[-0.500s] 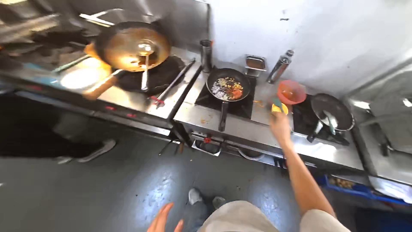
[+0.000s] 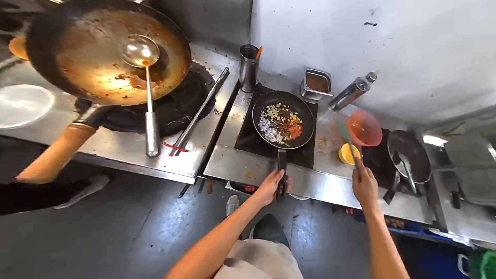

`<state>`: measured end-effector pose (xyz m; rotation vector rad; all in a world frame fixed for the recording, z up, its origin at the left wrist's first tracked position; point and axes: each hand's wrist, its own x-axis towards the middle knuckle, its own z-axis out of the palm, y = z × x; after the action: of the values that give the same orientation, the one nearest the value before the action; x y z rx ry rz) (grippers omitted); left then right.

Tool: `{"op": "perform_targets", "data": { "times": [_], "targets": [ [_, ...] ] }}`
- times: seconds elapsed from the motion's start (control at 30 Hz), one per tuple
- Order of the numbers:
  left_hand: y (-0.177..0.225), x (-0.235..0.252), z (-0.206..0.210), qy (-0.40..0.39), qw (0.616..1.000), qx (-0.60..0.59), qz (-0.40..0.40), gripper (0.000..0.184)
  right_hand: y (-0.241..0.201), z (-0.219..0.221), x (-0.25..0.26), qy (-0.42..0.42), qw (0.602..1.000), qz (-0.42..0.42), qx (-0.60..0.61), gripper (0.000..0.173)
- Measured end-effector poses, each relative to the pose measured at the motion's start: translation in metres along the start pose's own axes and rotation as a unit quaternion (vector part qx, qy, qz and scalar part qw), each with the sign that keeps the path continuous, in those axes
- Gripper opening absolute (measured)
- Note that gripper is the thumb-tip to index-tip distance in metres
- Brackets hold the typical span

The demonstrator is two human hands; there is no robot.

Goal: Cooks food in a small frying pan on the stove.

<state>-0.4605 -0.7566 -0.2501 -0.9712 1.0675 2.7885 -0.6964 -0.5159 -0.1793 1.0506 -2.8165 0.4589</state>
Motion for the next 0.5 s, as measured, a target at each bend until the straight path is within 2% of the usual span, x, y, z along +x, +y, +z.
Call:
{"op": "perform_targets", "data": {
  "times": [0.07, 0.13, 0.23, 0.3, 0.4, 0.5],
  "targets": [
    [0.005, 0.02, 0.014, 0.036, 0.998, -0.055, -0.011, 0.035, -0.065, -0.019, 0.035, -0.094, 0.992, -0.079, -0.024, 0.039],
    [0.005, 0.024, 0.016, 0.061, 0.996, -0.055, -0.016, 0.037, -0.13, -0.026, 0.068, -0.222, 0.964, -0.125, -0.075, 0.036],
    [0.003, -0.011, 0.013, 0.074, 0.996, 0.004, -0.04, 0.035, -0.195, -0.029, 0.09, -0.33, 0.921, -0.125, -0.163, 0.04],
    [0.003, -0.026, 0.015, 0.081, 0.994, 0.03, -0.06, 0.031, -0.211, -0.024, 0.106, -0.327, 0.92, -0.112, -0.186, 0.042],
    [0.003, -0.004, 0.014, 0.1, 0.992, 0.06, -0.041, 0.035, -0.215, -0.004, 0.118, -0.323, 0.917, -0.14, -0.188, 0.051],
    [-0.009, -0.027, 0.026, 0.106, 0.991, 0.058, -0.054, 0.039, -0.193, -0.026, 0.112, -0.312, 0.915, -0.175, -0.188, 0.047]
  ]
}}
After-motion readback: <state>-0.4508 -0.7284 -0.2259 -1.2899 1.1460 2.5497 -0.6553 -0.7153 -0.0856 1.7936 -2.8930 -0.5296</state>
